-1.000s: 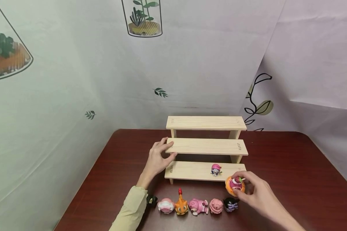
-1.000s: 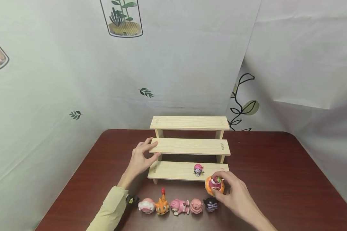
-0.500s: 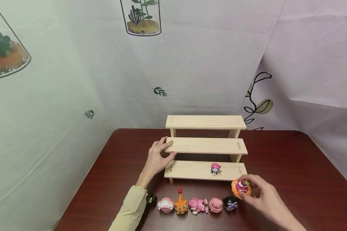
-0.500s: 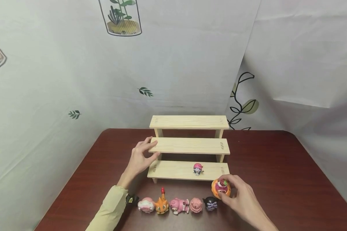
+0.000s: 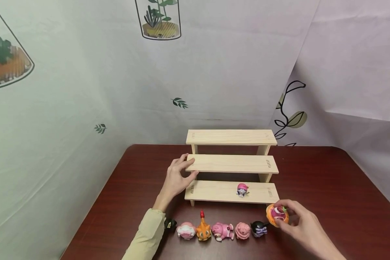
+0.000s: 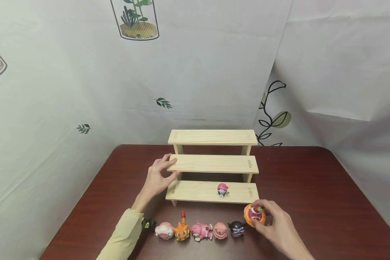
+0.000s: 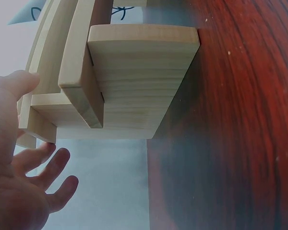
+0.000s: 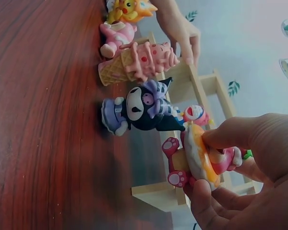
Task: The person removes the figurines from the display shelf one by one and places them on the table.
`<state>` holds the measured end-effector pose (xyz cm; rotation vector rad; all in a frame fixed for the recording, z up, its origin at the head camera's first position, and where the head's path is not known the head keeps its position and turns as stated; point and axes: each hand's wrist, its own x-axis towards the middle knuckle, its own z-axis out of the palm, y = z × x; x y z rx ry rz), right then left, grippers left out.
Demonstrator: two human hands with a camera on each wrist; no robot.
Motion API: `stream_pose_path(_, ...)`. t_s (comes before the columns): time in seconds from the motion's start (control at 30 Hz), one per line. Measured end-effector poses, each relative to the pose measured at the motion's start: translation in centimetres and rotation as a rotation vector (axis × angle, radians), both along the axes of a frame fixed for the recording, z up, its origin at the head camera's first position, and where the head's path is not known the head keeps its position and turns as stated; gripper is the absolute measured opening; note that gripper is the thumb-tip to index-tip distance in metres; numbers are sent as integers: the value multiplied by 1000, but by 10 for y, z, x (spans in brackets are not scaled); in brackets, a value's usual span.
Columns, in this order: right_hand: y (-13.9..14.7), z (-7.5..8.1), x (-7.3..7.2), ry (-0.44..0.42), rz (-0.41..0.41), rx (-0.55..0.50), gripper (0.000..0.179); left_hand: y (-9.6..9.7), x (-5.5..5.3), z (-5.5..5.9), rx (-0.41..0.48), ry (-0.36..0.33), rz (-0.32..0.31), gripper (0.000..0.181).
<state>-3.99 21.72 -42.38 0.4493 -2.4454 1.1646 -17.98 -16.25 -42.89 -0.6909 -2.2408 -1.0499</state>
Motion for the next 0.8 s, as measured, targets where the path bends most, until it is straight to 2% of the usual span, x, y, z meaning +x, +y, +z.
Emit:
stream_pose_path(0.13,2,-1,1,-15,-18,4,49,0,-1,0,-1,8,0,42)
stream_pose_path(0.37,6,-5,4,-90,-68,45,46,0,0,2,-6,7,3,42)
stream_pose_path(0.63,8,-11,7,-139,-77,54,46,1,1,2,-10,-5,6,43)
stream_pose_path(0.8,9,-13,8,-223,-77,88,44,1,1,2,-9,-5,5,43)
